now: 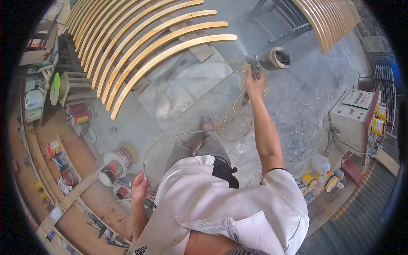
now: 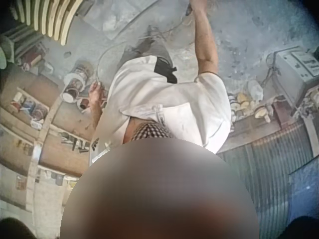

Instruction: The recorder is spray painting curved wooden furniture slats and refilling the spray gun with varnish from a bucket.

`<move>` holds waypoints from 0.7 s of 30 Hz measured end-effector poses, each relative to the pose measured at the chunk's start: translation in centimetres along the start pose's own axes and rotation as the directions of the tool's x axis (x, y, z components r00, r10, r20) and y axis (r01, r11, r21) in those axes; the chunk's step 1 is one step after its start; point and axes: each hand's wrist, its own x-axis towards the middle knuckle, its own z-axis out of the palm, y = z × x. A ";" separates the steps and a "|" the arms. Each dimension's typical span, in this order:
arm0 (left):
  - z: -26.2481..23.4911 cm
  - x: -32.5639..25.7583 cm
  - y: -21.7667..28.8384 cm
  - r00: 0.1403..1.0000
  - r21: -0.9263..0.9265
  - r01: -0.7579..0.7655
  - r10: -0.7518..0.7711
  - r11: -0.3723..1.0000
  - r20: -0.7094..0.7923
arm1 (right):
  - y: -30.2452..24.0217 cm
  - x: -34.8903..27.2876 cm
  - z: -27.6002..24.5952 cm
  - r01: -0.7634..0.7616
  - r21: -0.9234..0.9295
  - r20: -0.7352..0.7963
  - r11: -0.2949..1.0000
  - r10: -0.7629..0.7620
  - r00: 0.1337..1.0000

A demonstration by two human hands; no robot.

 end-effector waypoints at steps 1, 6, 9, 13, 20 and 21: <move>-0.3 -0.2 -0.2 1.000 -0.006 0.000 0.000 1.000 -0.008 | -1.6 0.3 -0.3 0.023 0.030 0.020 0.999 -0.024 1.000; -1.7 0.3 -1.5 1.000 -0.030 -0.028 0.028 0.999 -0.001 | -4.4 0.6 -0.9 -0.011 0.113 0.066 0.994 0.003 0.998; -2.6 0.3 -2.0 0.999 -0.047 -0.033 0.034 0.998 0.022 | -7.3 -2.4 0.1 0.017 0.027 0.126 0.999 -0.021 0.992; -5.0 -0.2 -3.0 1.000 -0.061 -0.010 0.009 0.998 -0.012 | -10.4 -8.2 4.2 0.080 0.090 0.235 0.993 -0.099 0.967; -12.0 -2.2 -6.7 0.999 -0.130 -0.047 0.045 0.990 -0.024 | -16.5 -20.1 11.6 0.153 0.190 0.430 0.970 -0.222 0.875; -13.1 -2.7 -7.4 0.998 -0.079 -0.060 0.062 0.995 0.019 | -17.0 -21.7 12.7 0.163 0.192 0.460 0.968 -0.236 0.856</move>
